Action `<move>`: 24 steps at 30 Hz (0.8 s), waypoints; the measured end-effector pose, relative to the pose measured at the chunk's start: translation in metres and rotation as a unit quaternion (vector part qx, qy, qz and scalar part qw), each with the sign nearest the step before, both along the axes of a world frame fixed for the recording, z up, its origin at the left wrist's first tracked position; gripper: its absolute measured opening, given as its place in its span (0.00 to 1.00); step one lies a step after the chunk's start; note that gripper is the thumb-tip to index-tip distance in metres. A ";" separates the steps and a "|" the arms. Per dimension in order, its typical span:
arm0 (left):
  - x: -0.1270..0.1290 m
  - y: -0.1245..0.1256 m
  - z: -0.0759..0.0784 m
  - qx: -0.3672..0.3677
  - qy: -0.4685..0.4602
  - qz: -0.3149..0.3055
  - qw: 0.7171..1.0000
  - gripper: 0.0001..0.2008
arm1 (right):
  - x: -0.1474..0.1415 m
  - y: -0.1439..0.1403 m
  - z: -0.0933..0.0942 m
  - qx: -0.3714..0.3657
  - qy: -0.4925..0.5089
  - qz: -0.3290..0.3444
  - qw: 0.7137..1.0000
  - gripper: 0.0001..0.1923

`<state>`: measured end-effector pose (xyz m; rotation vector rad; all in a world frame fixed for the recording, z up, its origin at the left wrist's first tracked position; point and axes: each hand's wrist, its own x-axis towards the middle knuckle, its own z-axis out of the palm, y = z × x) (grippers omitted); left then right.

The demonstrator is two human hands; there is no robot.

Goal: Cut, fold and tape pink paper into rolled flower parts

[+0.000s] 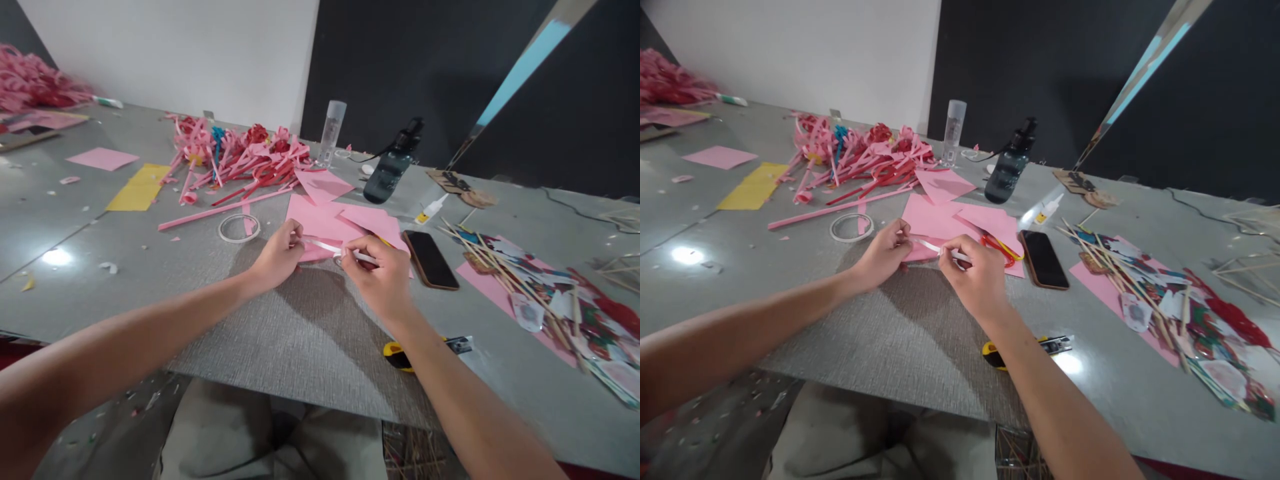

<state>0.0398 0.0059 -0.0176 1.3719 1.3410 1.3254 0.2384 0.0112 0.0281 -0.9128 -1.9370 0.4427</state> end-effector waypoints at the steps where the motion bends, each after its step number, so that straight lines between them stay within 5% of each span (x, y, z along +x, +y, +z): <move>1: 0.000 0.000 -0.001 0.000 0.000 0.000 1.000 0.10 | 0.000 0.000 0.000 0.000 0.001 0.001 1.000 0.03; 24: -0.001 0.000 0.001 0.011 -0.030 -0.017 0.999 0.05 | 0.000 0.002 0.001 0.016 -0.014 -0.004 1.000 0.04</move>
